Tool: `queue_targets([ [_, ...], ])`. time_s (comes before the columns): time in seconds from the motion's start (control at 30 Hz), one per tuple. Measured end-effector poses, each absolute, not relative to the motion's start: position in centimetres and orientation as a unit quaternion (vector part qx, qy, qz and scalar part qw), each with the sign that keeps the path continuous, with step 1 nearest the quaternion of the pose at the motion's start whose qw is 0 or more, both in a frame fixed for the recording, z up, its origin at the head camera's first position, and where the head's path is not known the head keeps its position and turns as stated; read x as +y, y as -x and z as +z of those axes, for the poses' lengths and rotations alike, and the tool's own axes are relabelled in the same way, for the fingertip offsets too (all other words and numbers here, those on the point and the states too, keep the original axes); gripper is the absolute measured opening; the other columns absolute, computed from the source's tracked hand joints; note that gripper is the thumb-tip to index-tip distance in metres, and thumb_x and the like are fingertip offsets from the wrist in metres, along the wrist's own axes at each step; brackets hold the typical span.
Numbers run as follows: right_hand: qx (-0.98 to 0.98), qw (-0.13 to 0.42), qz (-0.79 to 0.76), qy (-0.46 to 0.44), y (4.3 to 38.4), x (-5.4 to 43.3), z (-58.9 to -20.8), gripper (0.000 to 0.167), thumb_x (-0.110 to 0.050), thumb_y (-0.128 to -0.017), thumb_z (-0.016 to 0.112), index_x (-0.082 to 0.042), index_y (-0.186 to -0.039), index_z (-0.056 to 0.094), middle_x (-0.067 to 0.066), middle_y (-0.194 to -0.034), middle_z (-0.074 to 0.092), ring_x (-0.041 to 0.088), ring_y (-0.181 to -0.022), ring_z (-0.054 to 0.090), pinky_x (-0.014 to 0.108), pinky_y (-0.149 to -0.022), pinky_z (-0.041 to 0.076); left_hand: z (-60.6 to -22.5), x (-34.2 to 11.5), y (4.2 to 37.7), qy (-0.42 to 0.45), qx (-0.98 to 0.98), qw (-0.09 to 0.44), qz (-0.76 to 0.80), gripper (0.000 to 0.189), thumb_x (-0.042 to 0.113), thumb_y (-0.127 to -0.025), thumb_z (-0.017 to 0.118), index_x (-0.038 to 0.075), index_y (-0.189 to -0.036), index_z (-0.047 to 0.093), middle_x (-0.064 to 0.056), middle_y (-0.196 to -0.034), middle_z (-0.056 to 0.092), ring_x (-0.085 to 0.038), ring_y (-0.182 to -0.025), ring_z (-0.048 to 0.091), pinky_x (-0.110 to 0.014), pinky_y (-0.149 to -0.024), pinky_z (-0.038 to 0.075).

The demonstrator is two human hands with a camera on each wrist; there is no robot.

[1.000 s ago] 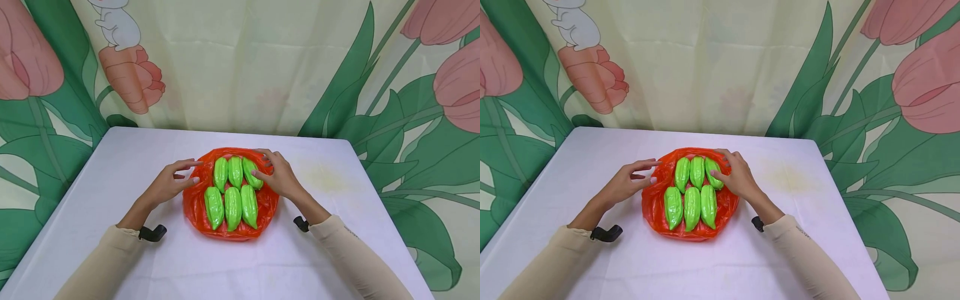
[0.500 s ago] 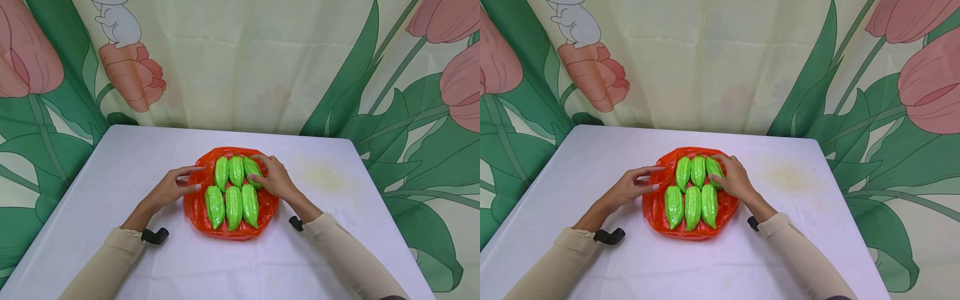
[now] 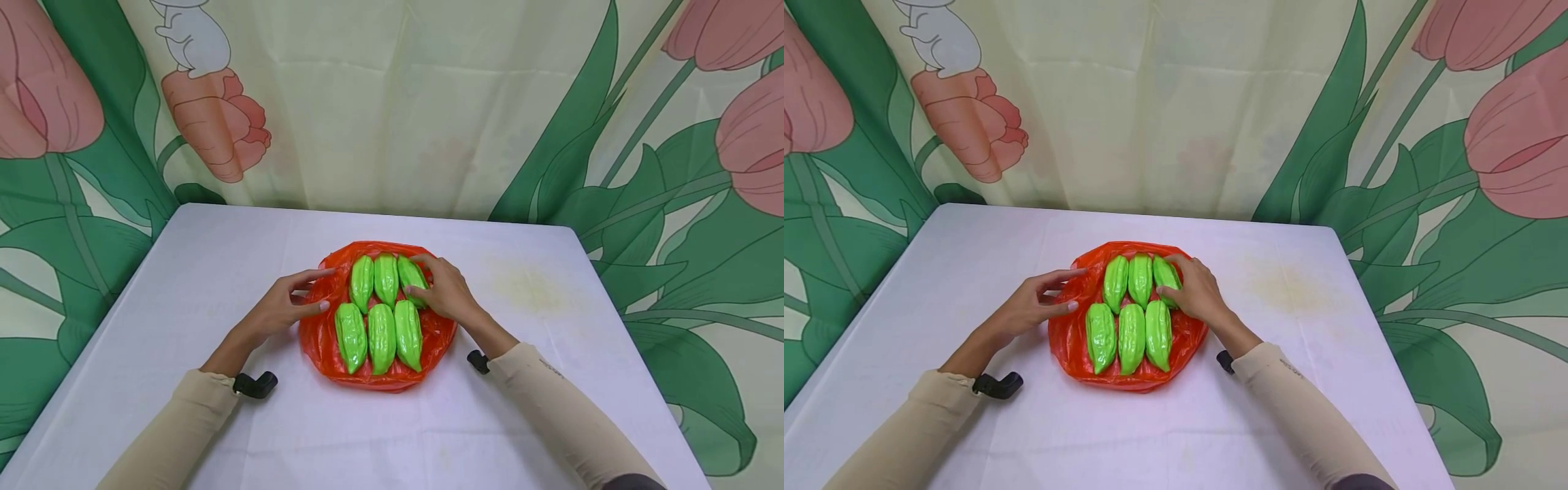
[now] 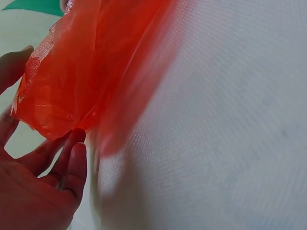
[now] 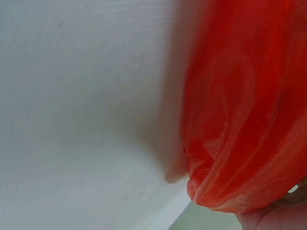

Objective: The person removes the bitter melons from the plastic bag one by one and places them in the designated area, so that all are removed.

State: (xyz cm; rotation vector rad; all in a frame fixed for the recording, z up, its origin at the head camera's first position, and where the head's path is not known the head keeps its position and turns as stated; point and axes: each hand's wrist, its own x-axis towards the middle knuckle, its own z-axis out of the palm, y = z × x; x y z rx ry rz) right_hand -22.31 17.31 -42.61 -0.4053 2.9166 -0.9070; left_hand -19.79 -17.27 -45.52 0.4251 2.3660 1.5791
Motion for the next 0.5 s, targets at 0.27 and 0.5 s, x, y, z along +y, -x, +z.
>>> queue_targets([
  [0.27, 0.945, 0.035, -0.301, 0.126, 22.49, 17.0, -42.34, 0.059, -0.023, -0.095, 0.081, -0.015, -0.15, 0.061, 0.016, -0.131, 0.071, 0.036, -0.119, 0.067, 0.054, -0.099, 0.055, -45.41, -17.29, 19.81, -0.136, 0.821, 0.139, 0.537, 0.065, 0.03, -0.097, 0.078, 0.024, -0.157, 0.053, -0.014, -0.15, 0.059, -0.037, -0.129, 0.06, -0.047, -0.103, 0.056],
  [0.5, 0.942, 0.024, -0.312, 0.119, 22.27, 16.99, -41.95, 0.056, -0.02, -0.096, 0.078, -0.017, -0.149, 0.063, 0.014, -0.133, 0.073, 0.036, -0.122, 0.067, 0.052, -0.098, 0.055, -45.09, -17.25, 19.69, -0.127, 0.822, 0.144, 0.535, 0.065, 0.03, -0.098, 0.078, 0.025, -0.158, 0.053, -0.015, -0.152, 0.058, -0.039, -0.13, 0.059, -0.052, -0.104, 0.057],
])
